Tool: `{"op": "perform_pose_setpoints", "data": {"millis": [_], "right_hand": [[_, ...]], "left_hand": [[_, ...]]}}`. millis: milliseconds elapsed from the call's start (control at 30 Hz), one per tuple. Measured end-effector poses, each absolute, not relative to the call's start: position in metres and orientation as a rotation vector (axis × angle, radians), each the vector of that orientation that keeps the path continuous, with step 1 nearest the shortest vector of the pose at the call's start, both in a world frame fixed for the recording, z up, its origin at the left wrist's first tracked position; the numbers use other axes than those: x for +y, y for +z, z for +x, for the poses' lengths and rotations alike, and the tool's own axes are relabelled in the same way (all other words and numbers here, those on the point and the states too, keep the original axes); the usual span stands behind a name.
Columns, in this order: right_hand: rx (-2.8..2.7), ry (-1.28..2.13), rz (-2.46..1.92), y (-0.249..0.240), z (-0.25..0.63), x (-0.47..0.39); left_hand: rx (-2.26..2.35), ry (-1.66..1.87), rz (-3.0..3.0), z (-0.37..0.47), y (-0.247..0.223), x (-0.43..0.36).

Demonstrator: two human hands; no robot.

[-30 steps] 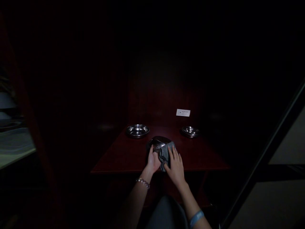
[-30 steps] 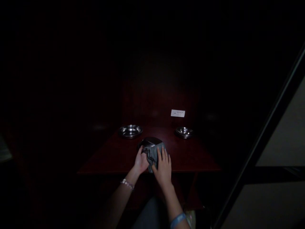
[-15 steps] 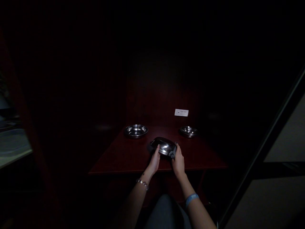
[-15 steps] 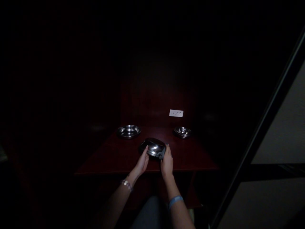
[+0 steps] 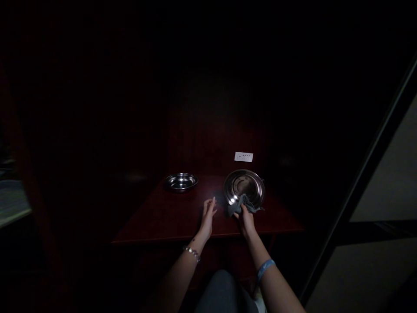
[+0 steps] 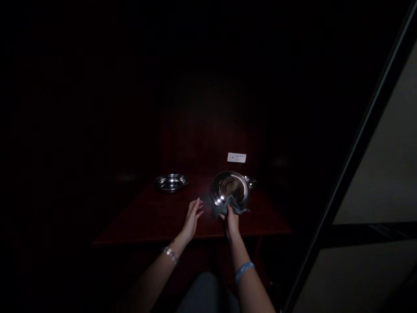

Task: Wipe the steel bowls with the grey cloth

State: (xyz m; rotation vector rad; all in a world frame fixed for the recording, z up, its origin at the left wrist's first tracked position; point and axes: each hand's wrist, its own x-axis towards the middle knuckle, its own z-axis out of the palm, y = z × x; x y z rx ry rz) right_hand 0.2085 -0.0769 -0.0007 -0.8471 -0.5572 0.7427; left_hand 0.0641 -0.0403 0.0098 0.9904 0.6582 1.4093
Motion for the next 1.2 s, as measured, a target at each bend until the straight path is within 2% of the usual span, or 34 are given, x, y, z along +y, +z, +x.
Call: {"op": "perform_pose_setpoints", "data": {"millis": [300, 500, 600, 800, 1200], "right_hand": [[-0.665, 0.912, -1.011, 0.007, 0.201, -0.08], [-0.703, 1.057, -0.964, 0.01, 0.169, -0.055], [-0.674, 0.929, -1.005, 0.009, 0.154, -0.036], [-0.687, 0.461, -1.108, 0.003, 0.138, -0.03], [-0.713, 0.455, -1.359, 0.014, 0.129, -0.044]], "left_hand": [[0.527, 1.203, 1.016, 0.055, 0.022, -0.028], [0.589, 1.315, 0.815, 0.057, 0.014, -0.016], [0.66, 1.333, 0.767, 0.061, 0.006, -0.011], [0.705, 1.378, 0.755, 0.064, -0.005, -0.007], [0.686, 1.438, 0.739, 0.064, -0.008, 0.001]]}}
